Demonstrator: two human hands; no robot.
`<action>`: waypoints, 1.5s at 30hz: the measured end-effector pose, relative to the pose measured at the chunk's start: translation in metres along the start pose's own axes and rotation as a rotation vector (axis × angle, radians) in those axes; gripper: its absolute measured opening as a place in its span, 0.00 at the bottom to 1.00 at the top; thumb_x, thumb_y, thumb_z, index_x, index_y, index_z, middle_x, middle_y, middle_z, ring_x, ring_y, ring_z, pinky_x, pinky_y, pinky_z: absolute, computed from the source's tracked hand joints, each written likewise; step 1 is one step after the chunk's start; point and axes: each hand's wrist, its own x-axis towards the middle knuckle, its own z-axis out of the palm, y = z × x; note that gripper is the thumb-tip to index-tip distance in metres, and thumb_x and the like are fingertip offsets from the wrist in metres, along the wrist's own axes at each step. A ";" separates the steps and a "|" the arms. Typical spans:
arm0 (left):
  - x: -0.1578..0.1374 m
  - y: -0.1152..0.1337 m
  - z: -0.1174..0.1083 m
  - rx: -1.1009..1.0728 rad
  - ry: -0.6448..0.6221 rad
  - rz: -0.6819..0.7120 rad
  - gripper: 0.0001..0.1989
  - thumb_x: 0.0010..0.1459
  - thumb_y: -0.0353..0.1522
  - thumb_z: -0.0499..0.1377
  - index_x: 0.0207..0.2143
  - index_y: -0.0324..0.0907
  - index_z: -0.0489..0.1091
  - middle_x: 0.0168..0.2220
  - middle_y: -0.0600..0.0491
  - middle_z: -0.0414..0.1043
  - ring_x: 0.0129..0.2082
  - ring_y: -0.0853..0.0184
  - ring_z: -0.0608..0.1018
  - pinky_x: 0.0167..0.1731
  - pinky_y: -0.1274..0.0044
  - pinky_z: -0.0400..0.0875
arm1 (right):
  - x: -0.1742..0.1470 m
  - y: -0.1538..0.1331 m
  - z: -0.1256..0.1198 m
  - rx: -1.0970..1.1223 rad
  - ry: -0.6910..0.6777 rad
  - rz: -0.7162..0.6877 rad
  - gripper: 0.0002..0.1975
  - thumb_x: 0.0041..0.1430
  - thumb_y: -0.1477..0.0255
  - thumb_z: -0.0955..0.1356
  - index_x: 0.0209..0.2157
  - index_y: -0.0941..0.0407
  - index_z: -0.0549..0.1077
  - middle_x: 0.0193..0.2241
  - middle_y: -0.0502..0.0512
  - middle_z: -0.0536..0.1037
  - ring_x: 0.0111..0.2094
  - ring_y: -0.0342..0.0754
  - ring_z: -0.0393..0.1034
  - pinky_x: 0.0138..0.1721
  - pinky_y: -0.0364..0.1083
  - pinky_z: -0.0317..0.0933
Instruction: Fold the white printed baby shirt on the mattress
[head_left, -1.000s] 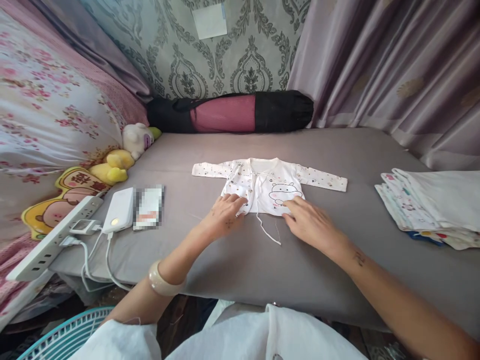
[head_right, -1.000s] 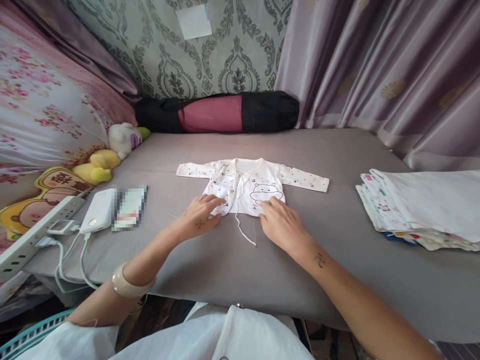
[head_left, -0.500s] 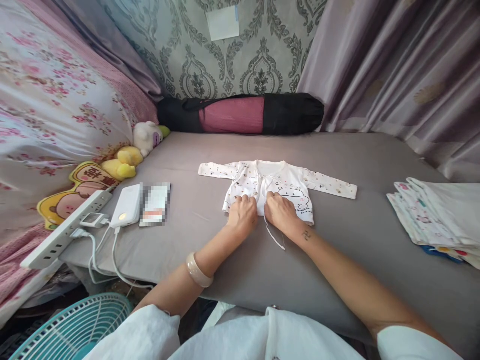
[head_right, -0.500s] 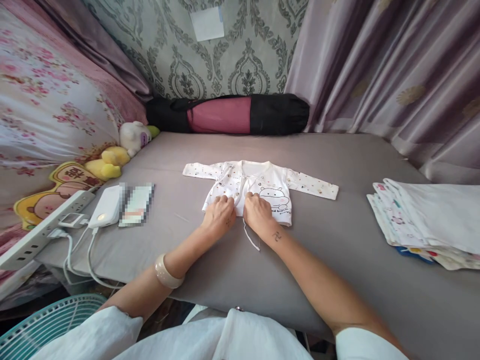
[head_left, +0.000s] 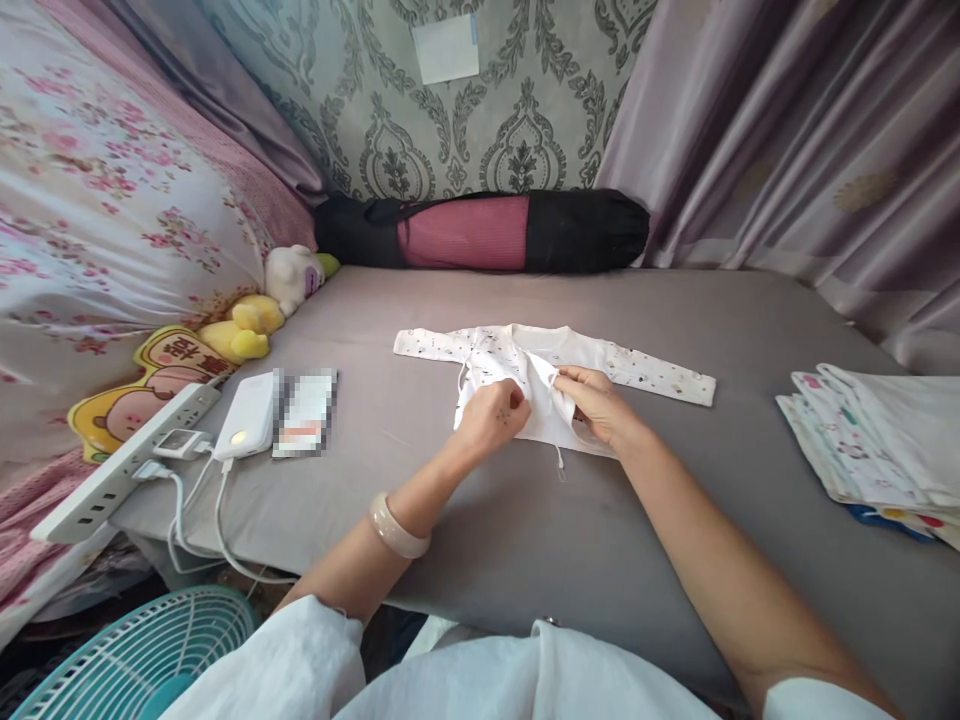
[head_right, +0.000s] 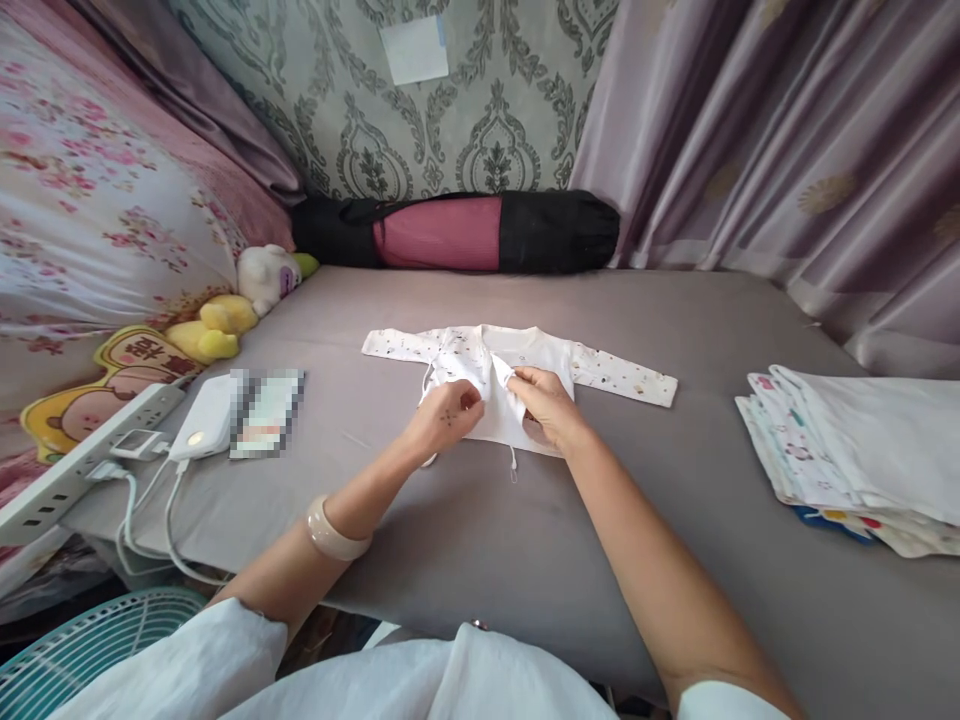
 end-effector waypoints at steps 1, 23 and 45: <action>0.003 0.002 0.003 -0.077 0.005 -0.005 0.07 0.57 0.30 0.55 0.32 0.40 0.73 0.30 0.51 0.76 0.31 0.65 0.76 0.33 0.76 0.67 | 0.000 -0.002 0.000 0.018 0.001 0.012 0.15 0.44 0.65 0.70 0.35 0.57 0.76 0.23 0.48 0.73 0.24 0.44 0.66 0.25 0.40 0.58; 0.009 -0.023 0.022 -0.323 0.079 -0.185 0.17 0.60 0.39 0.57 0.48 0.40 0.65 0.29 0.54 0.73 0.30 0.65 0.77 0.33 0.74 0.69 | -0.009 0.011 0.008 -0.827 0.022 -0.326 0.16 0.66 0.71 0.58 0.40 0.57 0.76 0.37 0.56 0.78 0.41 0.50 0.71 0.44 0.46 0.64; 0.000 -0.023 0.024 0.325 0.099 0.168 0.10 0.65 0.33 0.50 0.37 0.40 0.69 0.42 0.43 0.71 0.43 0.56 0.72 0.46 0.65 0.67 | 0.123 -0.030 0.039 -1.288 0.139 0.020 0.09 0.60 0.69 0.66 0.35 0.56 0.78 0.35 0.59 0.79 0.40 0.52 0.73 0.37 0.43 0.61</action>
